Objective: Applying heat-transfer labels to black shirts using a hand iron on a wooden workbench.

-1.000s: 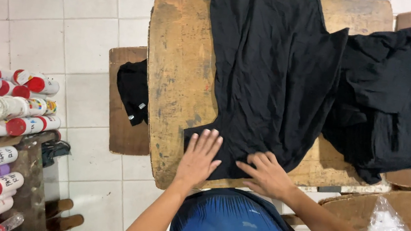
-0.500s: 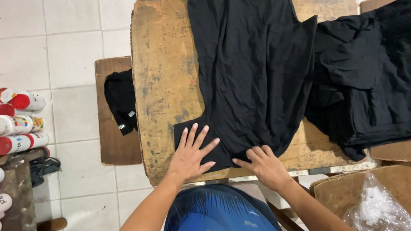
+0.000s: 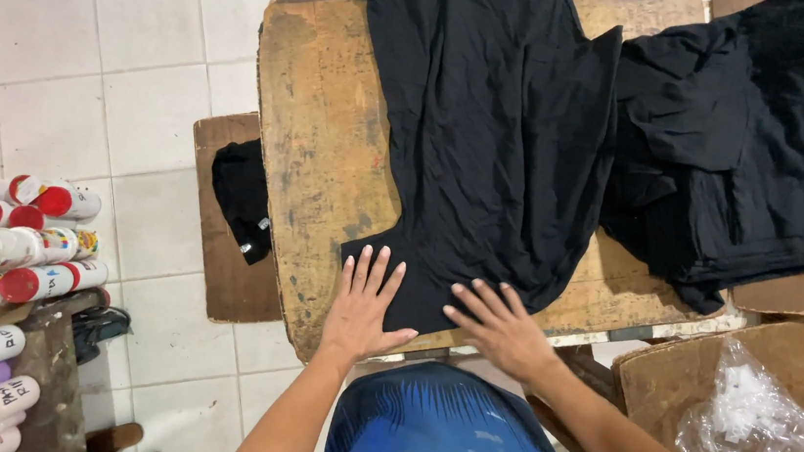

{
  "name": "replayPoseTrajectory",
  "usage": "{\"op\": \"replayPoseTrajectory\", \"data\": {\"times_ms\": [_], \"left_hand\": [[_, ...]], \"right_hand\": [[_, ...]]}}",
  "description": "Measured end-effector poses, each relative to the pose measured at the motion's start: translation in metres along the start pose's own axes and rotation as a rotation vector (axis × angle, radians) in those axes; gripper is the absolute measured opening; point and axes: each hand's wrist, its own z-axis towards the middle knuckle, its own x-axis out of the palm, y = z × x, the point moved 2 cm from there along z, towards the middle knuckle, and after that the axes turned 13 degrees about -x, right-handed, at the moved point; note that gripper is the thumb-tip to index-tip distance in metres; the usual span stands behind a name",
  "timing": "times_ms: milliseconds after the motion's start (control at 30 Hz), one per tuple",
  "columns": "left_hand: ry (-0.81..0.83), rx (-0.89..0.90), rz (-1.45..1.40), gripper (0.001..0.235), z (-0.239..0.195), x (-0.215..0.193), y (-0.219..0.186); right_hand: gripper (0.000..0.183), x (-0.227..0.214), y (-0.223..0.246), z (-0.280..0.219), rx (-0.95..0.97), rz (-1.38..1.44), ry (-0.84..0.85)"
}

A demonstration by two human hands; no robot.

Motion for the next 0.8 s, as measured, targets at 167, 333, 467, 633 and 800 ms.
{"op": "replayPoseTrajectory", "data": {"times_ms": [167, 333, 467, 633, 800], "left_hand": [[-0.009, 0.012, 0.029, 0.119, 0.0, -0.002, 0.0], [-0.041, 0.082, 0.023, 0.104, -0.003, 0.01, 0.009], [-0.054, 0.118, 0.044, 0.089, -0.014, 0.015, 0.026], [0.036, 0.118, 0.044, 0.094, -0.018, 0.0, 0.031], [0.07, 0.153, 0.042, 0.091, -0.03, -0.011, 0.013]], "right_hand": [[0.06, -0.01, -0.014, -0.018, 0.021, -0.104, 0.002], [0.052, -0.005, 0.004, -0.006, 0.011, -0.013, -0.058], [0.054, -0.001, -0.001, -0.026, 0.058, -0.033, -0.016], [0.046, -0.007, 0.009, -0.026, 0.112, -0.02, 0.026], [0.07, 0.002, 0.048, 0.004, 0.105, 0.107, -0.007]]}}
